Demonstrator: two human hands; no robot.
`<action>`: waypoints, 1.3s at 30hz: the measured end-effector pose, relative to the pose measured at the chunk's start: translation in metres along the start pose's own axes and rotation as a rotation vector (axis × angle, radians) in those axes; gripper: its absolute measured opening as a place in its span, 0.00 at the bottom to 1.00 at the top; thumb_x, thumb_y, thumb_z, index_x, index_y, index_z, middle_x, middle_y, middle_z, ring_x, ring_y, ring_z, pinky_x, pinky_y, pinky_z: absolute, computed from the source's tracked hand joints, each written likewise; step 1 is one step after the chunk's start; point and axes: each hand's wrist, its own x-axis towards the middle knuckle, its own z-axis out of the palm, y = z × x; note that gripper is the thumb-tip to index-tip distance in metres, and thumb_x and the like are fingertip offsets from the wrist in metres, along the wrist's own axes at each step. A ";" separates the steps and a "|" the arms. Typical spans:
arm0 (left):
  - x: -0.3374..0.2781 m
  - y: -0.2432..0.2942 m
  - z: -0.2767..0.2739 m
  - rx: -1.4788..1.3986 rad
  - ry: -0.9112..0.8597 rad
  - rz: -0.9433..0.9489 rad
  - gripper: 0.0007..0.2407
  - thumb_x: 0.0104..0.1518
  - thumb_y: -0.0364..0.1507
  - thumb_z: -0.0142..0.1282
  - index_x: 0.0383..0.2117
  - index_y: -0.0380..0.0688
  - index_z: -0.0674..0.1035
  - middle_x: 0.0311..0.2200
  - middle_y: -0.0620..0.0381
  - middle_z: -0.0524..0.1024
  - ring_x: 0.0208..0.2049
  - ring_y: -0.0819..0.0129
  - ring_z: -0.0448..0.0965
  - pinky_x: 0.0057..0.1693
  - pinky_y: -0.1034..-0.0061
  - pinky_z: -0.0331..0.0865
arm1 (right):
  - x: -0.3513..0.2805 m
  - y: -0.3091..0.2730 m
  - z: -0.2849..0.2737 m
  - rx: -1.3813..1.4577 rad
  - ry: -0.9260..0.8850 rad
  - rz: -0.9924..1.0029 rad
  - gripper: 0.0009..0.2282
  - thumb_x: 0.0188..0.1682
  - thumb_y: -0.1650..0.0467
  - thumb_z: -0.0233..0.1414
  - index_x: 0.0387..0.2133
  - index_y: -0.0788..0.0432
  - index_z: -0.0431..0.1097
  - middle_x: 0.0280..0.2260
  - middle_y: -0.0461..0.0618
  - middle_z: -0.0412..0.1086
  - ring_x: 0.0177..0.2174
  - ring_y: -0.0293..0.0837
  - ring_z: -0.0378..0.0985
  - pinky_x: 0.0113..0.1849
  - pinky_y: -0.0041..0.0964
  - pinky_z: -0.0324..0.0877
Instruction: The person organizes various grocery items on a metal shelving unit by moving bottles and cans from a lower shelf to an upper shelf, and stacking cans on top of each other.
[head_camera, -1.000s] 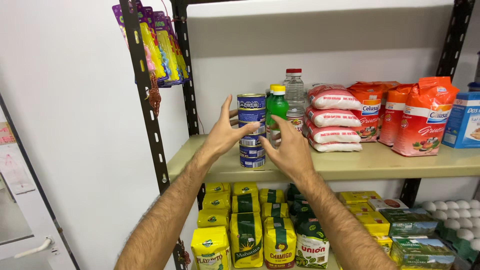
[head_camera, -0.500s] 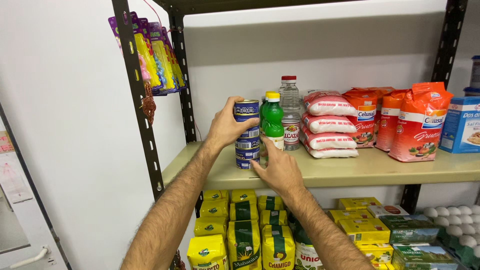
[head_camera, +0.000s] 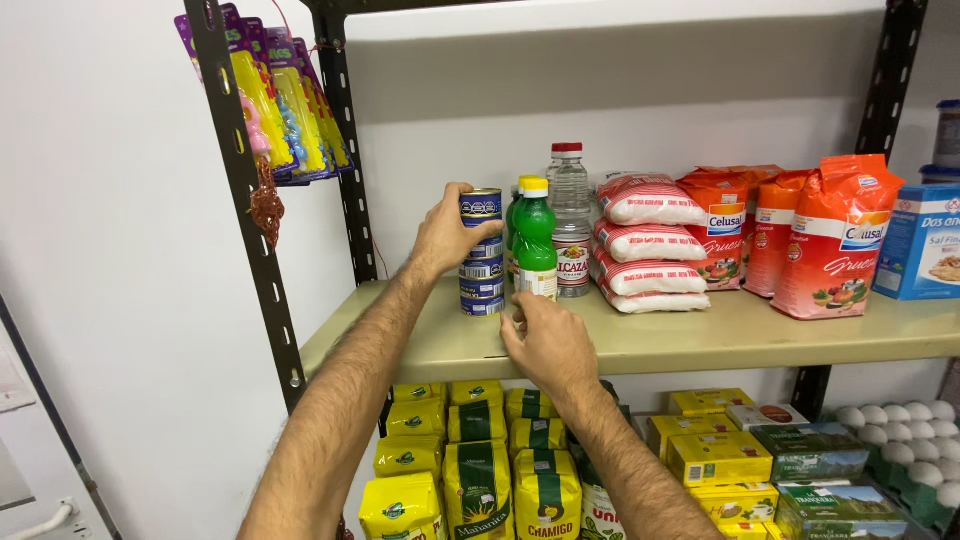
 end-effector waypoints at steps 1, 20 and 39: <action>0.005 -0.005 0.005 0.009 0.009 0.007 0.34 0.56 0.48 0.74 0.65 0.58 0.67 0.57 0.45 0.80 0.61 0.47 0.82 0.66 0.48 0.72 | -0.001 0.001 0.001 -0.009 0.007 0.002 0.15 0.56 0.60 0.56 0.50 0.54 0.78 0.34 0.48 0.83 0.38 0.46 0.89 0.43 0.49 0.83; 0.005 -0.038 0.027 -0.077 -0.209 -0.237 0.61 0.39 0.41 0.86 0.78 0.44 0.46 0.60 0.32 0.78 0.61 0.38 0.81 0.64 0.44 0.78 | -0.001 -0.009 -0.012 0.001 -0.045 0.062 0.14 0.57 0.62 0.55 0.49 0.57 0.79 0.34 0.53 0.83 0.39 0.50 0.89 0.44 0.50 0.83; 0.030 -0.066 0.074 0.286 -0.341 -0.312 0.40 0.51 0.49 0.75 0.63 0.31 0.72 0.60 0.39 0.80 0.65 0.43 0.77 0.68 0.54 0.75 | -0.005 -0.010 -0.008 0.003 0.003 0.054 0.12 0.56 0.64 0.56 0.46 0.57 0.80 0.31 0.52 0.82 0.36 0.48 0.90 0.41 0.47 0.84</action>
